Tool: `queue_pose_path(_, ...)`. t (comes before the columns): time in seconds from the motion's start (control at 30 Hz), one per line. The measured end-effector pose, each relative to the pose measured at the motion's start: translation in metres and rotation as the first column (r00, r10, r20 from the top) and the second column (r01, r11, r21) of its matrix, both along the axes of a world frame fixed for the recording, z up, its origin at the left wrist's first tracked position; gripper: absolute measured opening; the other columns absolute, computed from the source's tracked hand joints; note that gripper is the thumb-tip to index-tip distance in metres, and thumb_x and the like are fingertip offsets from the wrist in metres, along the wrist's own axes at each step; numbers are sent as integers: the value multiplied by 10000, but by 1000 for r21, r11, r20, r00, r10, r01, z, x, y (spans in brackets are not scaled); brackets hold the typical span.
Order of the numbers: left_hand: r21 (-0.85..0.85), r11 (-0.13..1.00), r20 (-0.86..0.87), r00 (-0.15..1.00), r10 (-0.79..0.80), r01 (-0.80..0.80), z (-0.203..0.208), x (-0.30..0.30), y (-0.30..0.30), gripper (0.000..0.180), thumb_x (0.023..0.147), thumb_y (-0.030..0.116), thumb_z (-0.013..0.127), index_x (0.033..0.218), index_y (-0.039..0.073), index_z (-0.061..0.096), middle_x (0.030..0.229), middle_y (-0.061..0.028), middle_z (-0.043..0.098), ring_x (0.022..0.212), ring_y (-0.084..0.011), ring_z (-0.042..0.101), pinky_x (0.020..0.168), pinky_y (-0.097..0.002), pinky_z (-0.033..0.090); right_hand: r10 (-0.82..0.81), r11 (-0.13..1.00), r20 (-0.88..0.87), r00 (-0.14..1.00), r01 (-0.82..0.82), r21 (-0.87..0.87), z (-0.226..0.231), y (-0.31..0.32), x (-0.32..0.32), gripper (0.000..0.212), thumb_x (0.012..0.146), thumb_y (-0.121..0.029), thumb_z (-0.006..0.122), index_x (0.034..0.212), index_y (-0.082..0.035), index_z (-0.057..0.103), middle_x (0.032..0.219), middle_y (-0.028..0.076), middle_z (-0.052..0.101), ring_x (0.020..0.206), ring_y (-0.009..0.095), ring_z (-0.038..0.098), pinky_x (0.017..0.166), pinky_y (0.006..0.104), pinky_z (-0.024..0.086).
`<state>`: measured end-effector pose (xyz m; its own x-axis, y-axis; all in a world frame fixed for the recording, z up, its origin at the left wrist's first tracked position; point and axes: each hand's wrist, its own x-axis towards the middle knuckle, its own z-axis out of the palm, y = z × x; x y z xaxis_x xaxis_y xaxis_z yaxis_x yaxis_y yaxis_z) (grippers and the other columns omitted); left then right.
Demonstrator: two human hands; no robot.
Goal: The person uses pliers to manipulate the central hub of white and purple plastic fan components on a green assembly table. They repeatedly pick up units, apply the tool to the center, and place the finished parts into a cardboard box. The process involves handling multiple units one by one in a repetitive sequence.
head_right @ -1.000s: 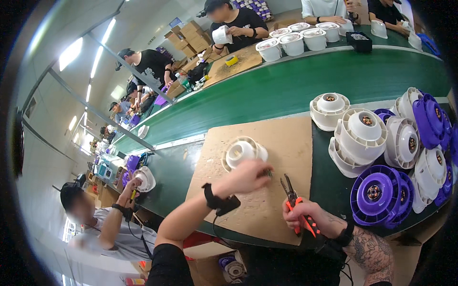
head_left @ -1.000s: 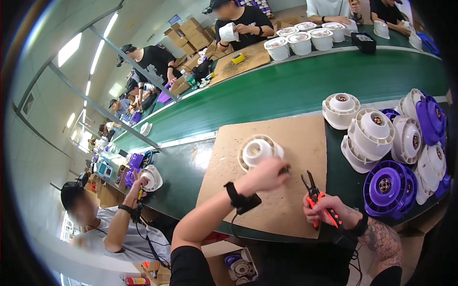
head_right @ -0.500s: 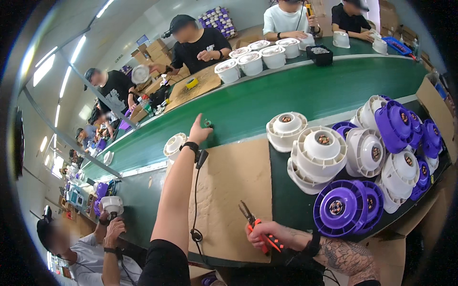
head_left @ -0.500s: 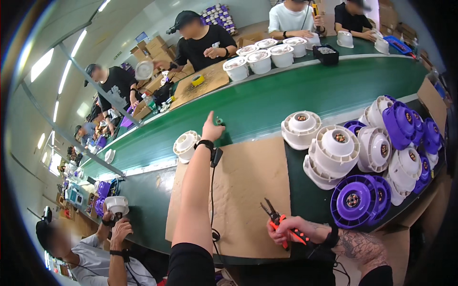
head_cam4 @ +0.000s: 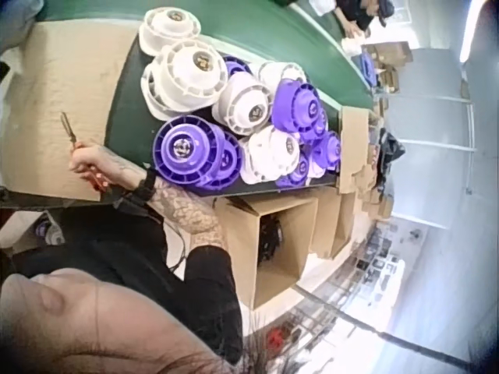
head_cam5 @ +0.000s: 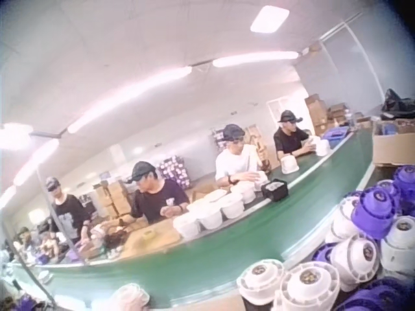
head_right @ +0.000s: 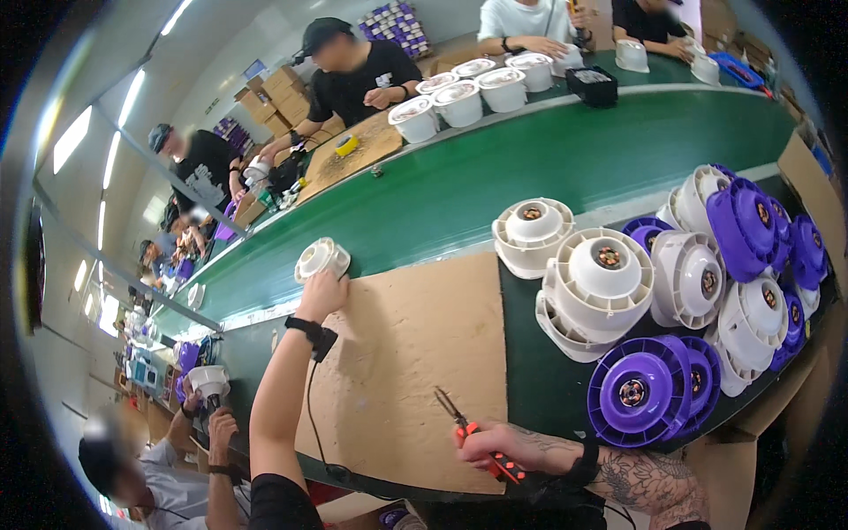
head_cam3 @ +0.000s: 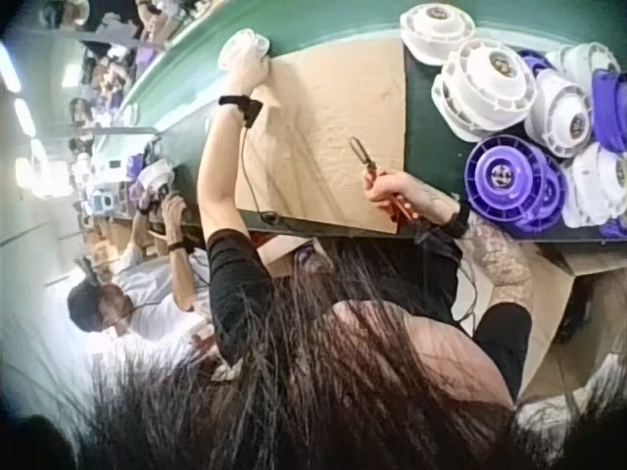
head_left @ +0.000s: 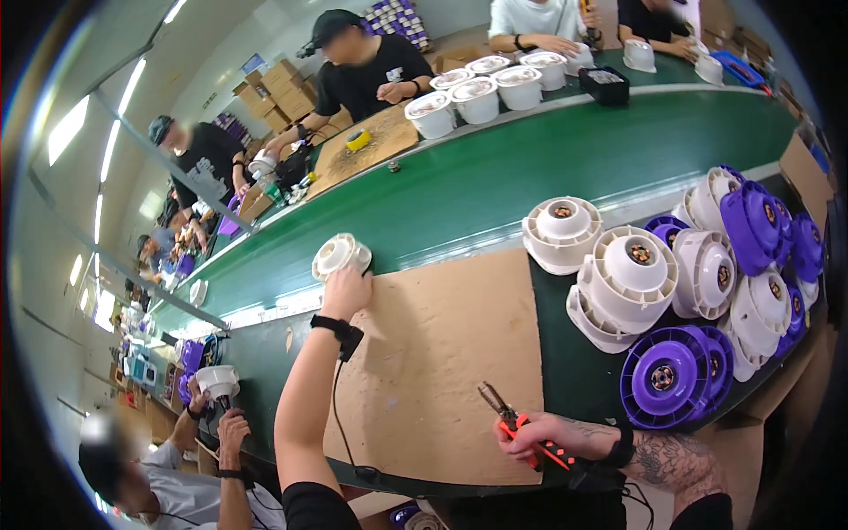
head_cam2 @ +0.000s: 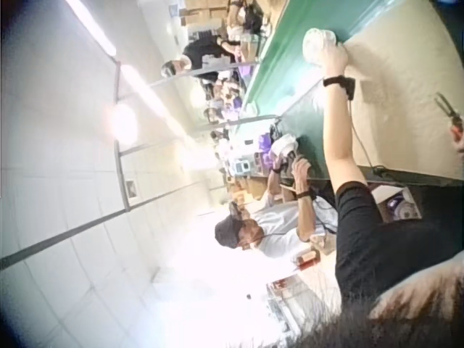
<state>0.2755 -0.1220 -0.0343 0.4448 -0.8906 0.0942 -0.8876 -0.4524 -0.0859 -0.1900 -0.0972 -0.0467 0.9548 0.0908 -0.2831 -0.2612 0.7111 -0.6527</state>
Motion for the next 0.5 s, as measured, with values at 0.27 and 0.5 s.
queue_pose_path(0.27, -449, 888, -137, 974, -178, 99, -29, 43, 22, 410, 932, 219, 669, 1265, -19, 639, 1267, -253, 657, 1178, -433, 615, 1040, -496, 491, -36, 971, -26, 999, 41, 234, -7, -9, -3, 306, 778, -175, 651, 1019, -35, 524, 799, 42, 486, 755, 159, 469, 759, 330, 395)
queue_pose_path(0.5, -190, 953, -839, 465, -283, 237, 57, -128, 235, 197, 1000, 164, 650, 1106, 6, 700, 901, -109, 712, 840, -166, 645, 802, -335, 534, -152, 979, -62, 986, 160, 130, -1, 3, -1, 428, 679, -253, 656, 1004, 7, 558, 753, 77, 490, 695, 206, 461, 752, 399, 409)
